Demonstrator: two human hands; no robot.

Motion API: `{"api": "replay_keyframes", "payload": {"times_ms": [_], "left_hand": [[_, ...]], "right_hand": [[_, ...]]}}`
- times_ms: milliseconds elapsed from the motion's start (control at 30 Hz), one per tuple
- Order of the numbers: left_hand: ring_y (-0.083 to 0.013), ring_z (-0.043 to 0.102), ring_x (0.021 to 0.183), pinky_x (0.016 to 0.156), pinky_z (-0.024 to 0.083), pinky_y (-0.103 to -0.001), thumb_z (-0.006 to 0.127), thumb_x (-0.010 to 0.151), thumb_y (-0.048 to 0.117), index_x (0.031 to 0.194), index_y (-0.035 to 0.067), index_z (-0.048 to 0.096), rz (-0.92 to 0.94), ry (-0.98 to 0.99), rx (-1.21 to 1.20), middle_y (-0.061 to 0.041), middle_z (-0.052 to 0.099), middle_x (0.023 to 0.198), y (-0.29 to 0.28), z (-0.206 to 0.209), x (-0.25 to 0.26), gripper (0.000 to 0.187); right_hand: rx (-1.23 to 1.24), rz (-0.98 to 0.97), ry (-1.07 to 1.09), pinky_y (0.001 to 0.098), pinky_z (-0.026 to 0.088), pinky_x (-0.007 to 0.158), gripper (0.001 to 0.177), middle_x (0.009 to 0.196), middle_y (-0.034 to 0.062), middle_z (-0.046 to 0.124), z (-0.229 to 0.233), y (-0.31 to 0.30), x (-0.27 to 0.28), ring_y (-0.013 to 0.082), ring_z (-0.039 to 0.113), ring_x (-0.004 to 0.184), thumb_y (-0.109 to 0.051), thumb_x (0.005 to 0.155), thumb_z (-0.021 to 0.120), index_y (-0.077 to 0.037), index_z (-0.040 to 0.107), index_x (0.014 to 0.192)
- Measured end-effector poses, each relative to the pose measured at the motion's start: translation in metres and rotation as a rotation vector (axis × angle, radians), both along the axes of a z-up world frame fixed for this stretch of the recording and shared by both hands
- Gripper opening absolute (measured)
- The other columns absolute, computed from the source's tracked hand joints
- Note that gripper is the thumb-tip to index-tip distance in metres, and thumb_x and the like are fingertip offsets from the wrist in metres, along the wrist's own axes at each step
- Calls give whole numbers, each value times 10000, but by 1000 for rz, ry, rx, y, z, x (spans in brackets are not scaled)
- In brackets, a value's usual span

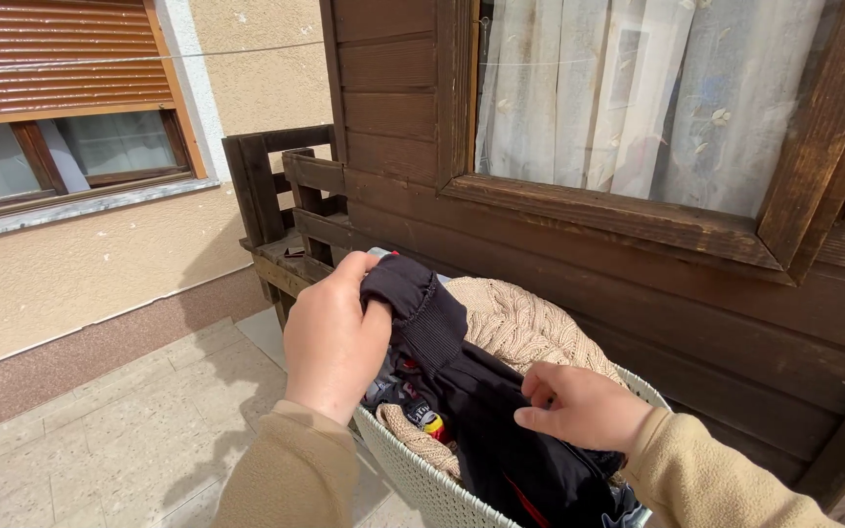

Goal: The person takes a pair of green shorts from a laundry basket and places them on a drying rack. They then pick up a pair of black pants with red stripes, unfold them, and hang them on a clothesline using clothespins. Finally, they take a pair of black underwear and place it on the drying rack.

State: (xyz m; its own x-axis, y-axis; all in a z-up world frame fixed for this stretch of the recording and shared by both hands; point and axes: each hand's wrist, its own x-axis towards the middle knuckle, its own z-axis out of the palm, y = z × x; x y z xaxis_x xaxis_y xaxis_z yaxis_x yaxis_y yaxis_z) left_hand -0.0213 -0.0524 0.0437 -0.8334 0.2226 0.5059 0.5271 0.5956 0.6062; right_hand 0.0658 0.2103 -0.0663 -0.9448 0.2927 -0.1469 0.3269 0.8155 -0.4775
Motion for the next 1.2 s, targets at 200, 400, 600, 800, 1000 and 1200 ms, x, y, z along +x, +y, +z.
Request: {"api": "replay_keyframes", "payload": {"times_ms": [200, 400, 600, 800, 1000, 1200], "left_hand": [[-183, 704, 854, 783, 491, -327, 524, 815, 41, 1136, 219, 680, -78, 156, 351, 59, 805, 991, -16, 8, -9, 399], [-112, 580, 742, 502, 587, -319, 499, 772, -62, 906, 176, 689, -159, -17, 728, 6, 652, 809, -22, 15, -21, 333], [-139, 582, 826, 686, 603, -301, 393, 661, -210, 1019, 80, 590, -193, -77, 906, -55, 607, 901, -44, 22, -42, 501], [-75, 595, 894, 751, 592, -251, 462, 749, -119, 1052, 156, 628, -144, 3, 873, 32, 653, 956, -66, 45, -32, 442], [2, 719, 1015, 770, 650, -208, 746, 911, 360, 1147, 247, 617, -11, 132, 1025, 102, 692, 1112, -92, 77, -29, 292], [98, 693, 1103, 867, 639, -90, 611, 841, 791, 1240, 275, 723, 152, 514, 919, 175, 740, 1228, -143, 109, -47, 662]], "right_hand": [[289, -133, -343, 403, 518, 1053, 825, 1372, -2, 592, -89, 10, 2, 228, 623, 1267, -772, 815, 736, -225, 424, 1349], [297, -168, -352, 362, 480, 1141, 691, 1494, -79, 556, -106, 24, -5, 181, 556, 1382, -532, 887, 692, -381, 435, 1511], [286, -213, -104, 358, 552, 911, 344, 1172, -28, 754, -30, 39, -1, 215, 698, 1105, -443, 858, 676, -334, 682, 1184], [413, -363, 141, 464, 556, 864, 256, 1075, 45, 780, 71, 37, 6, 314, 714, 1018, -401, 932, 554, -334, 669, 1150], [578, -411, 481, 552, 548, 845, 304, 1081, 123, 773, 127, 67, 10, 417, 697, 1033, -347, 997, 480, -281, 681, 1215], [457, -354, 897, 521, 485, 875, 332, 1056, 183, 757, 178, 93, 20, 428, 664, 996, -184, 1047, 500, -125, 729, 1279]]}}
